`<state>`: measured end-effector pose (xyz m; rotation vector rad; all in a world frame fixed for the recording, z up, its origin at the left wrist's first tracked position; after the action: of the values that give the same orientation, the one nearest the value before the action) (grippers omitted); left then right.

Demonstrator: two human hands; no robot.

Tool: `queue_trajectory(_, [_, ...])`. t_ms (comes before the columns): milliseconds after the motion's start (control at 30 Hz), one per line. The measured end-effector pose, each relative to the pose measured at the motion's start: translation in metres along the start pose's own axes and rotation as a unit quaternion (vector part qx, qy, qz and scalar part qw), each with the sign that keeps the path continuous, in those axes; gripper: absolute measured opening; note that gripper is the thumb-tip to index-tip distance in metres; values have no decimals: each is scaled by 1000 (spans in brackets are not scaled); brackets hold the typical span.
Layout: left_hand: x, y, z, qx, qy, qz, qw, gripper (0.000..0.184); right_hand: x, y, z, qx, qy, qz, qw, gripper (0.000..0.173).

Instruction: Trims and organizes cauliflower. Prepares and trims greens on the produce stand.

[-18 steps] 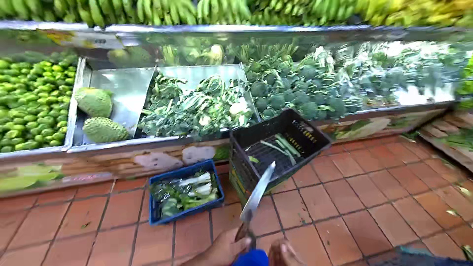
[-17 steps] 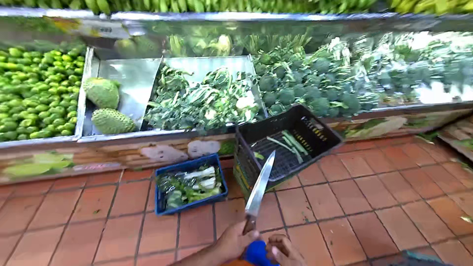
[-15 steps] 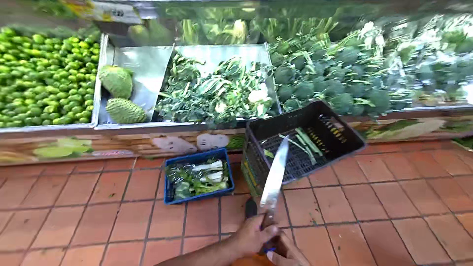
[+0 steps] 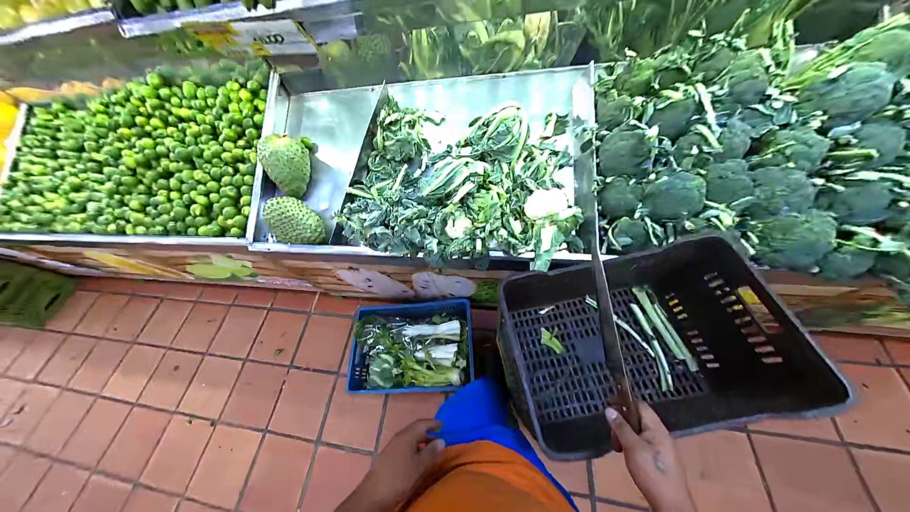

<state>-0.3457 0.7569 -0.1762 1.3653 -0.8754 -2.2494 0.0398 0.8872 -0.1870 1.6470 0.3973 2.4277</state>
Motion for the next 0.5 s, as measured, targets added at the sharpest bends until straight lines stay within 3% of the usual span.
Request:
queue_trajectory(100, [-21, -8, 29, -52, 12, 16, 998, 41, -30, -15, 15, -51, 110, 1, 993, 39])
queue_trajectory(233, [-118, -58, 68, -71, -54, -43, 995, 44, -48, -31, 14, -80, 162, -1, 984, 44])
queue_trajectory(400, [-255, -185, 95, -28, -202, -131, 970, 43, -46, -45, 7, -171, 179, -51, 968, 44])
queue_trajectory(500, [-320, -267, 111, -4, -282, -148, 948, 54, -38, -47, 1, -195, 209, -21, 958, 44])
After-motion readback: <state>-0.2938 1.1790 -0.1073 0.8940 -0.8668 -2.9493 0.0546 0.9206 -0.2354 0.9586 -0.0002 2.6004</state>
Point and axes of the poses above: each hand's wrist, its own y-axis away from the middle knuckle, its own z-axis out of the back of the hand, x = y × z, the point moved 3 cm from there along -y, towards the middle knuckle, and after that the axes turned 2 degrees about x, right-handed, at the moved point
